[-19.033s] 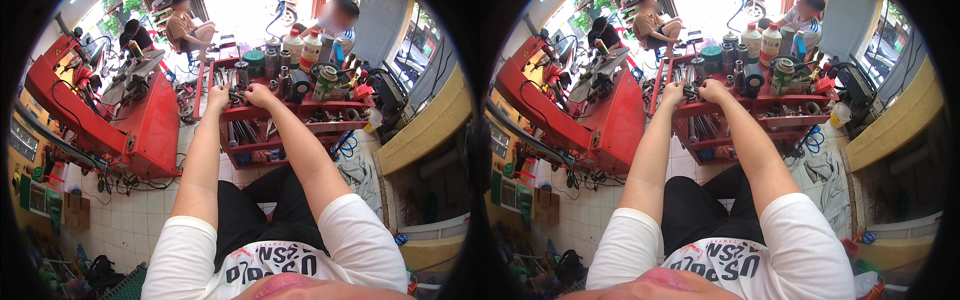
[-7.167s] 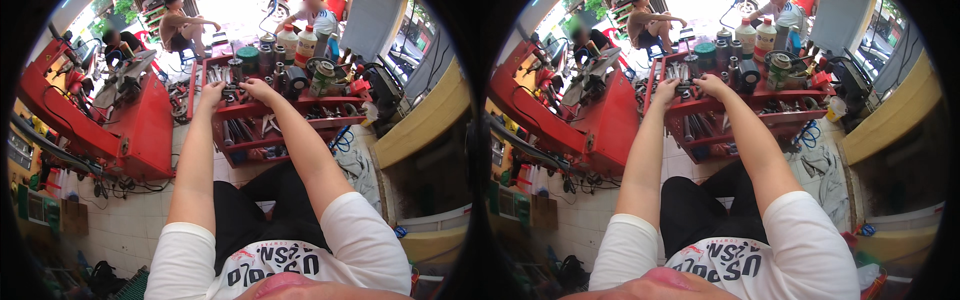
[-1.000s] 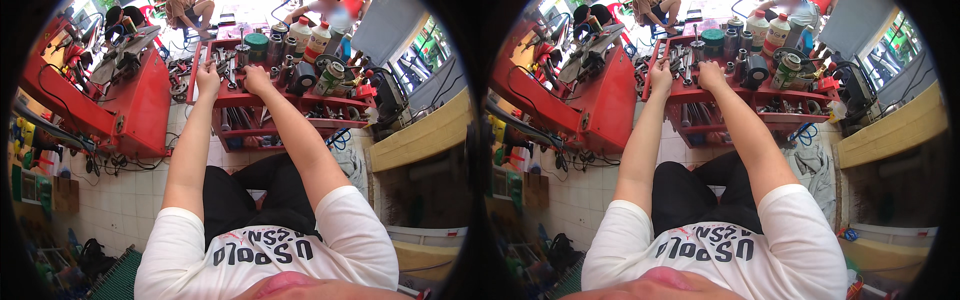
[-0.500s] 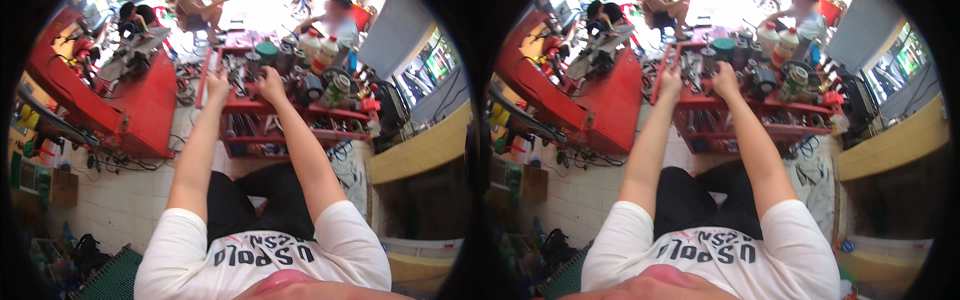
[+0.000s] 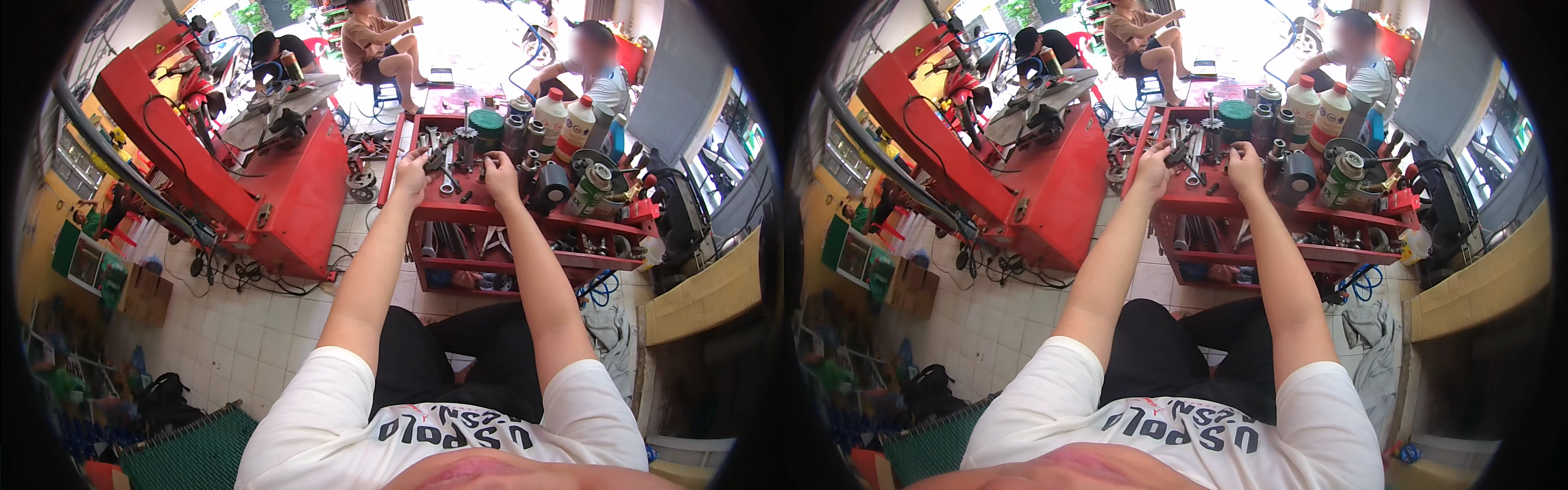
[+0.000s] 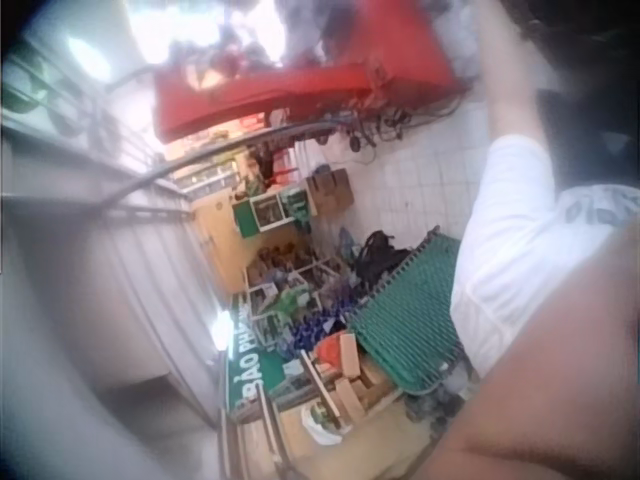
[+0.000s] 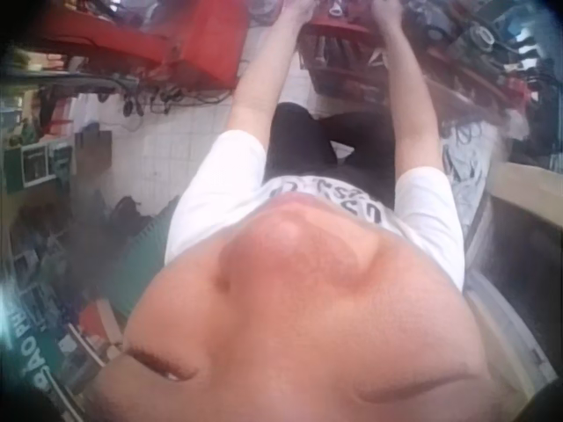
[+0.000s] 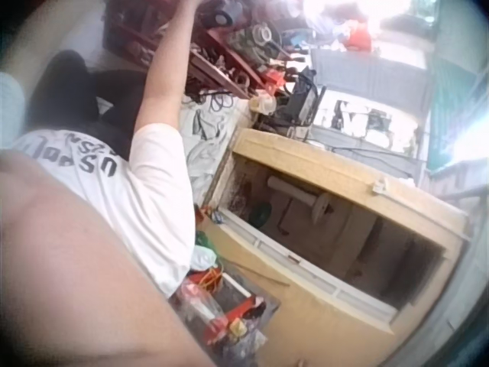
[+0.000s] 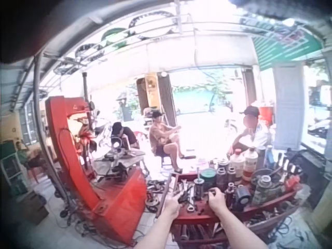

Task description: The person assembles a small mechanical component on a red tool cart, using a wrench to tighten a nut onto a threaded rod. They repeatedly pick up, align, and tighten the parts, occasionally placing them back on the cart.

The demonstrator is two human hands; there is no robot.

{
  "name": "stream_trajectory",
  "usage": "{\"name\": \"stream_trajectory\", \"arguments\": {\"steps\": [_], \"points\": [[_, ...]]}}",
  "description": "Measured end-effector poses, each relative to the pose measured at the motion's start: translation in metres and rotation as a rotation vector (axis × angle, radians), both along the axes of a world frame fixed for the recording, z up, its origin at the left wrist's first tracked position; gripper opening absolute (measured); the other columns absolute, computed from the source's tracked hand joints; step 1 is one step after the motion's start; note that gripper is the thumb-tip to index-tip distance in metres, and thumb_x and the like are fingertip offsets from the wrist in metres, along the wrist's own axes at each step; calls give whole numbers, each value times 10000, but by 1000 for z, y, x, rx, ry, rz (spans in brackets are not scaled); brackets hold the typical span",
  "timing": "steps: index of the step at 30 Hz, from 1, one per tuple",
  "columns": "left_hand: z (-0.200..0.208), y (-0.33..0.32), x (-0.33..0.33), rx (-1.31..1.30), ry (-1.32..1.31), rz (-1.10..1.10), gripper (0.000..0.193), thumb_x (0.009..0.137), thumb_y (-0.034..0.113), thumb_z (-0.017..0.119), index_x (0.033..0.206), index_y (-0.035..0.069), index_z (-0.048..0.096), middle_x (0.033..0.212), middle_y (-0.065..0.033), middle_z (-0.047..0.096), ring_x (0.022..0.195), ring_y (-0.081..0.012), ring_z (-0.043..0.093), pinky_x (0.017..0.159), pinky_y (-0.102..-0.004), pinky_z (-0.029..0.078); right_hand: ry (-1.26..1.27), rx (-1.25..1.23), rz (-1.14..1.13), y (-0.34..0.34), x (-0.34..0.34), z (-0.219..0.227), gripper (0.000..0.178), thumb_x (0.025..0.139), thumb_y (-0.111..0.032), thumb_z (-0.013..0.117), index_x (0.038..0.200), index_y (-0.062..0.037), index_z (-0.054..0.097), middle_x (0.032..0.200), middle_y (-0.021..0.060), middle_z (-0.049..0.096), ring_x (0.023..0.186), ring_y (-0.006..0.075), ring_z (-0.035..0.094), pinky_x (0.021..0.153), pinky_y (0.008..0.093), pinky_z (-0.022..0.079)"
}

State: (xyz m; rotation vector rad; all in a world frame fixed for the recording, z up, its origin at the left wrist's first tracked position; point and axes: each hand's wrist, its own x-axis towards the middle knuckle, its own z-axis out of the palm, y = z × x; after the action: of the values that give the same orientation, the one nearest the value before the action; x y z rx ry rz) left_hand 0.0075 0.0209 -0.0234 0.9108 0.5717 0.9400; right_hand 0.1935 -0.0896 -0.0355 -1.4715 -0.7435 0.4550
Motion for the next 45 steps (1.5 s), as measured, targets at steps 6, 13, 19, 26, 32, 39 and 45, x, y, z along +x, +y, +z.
{"name": "stream_trajectory", "arguments": {"steps": [6,13,19,26,32,39,45], "points": [[-9,12,-4,-35,-123,-61,225,1016,72,547,1238,59,581,1136,-88,657,1044,-238,658,903,-437,547,-396,-53,-68,-9,-7,9,458,826,-205,785,1199,-11,602,985,154,717,940,274,710,846,415,550],[0,0,-6,3,-72,-74,244,1006,52,572,1250,65,567,1127,-78,656,1016,-229,662,907,-408,553,-448,-58,8,-14,-6,9,521,782,-182,762,1253,7,644,1040,208,734,963,313,723,870,392,558],[3,0,1,16,-119,-93,286,994,47,594,1276,72,552,1126,-85,688,1006,-224,690,891,-414,576,-433,-38,73,-12,0,5,503,817,-128,738,1271,44,608,945,175,735,818,207,739,744,351,587],[-4,7,2,13,-233,-93,269,999,54,643,1251,-31,599,1146,-87,679,1005,-201,680,906,-333,592,-389,-13,128,-3,11,-9,480,848,-187,716,1264,31,616,1008,190,743,697,217,734,706,353,587],[-10,7,-5,65,-90,-71,173,988,65,674,1151,23,635,1081,-76,684,988,-183,669,908,-349,575,-86,113,347,-7,-5,4,444,851,-56,681,1268,21,550,956,128,700,749,161,724,642,301,579],[-6,3,3,138,-3,-88,351,991,77,673,1272,-31,492,1076,-117,678,921,-190,692,785,-342,625,37,140,451,-16,-5,12,451,897,6,650,1314,45,482,1052,153,674,820,198,744,677,286,594],[-1,-2,3,156,-16,-65,285,1003,74,649,1230,-18,504,1097,-135,683,942,-199,699,776,-328,629,119,153,506,-16,-3,14,409,911,10,622,1292,54,483,1038,150,667,823,205,738,691,300,600]]}}
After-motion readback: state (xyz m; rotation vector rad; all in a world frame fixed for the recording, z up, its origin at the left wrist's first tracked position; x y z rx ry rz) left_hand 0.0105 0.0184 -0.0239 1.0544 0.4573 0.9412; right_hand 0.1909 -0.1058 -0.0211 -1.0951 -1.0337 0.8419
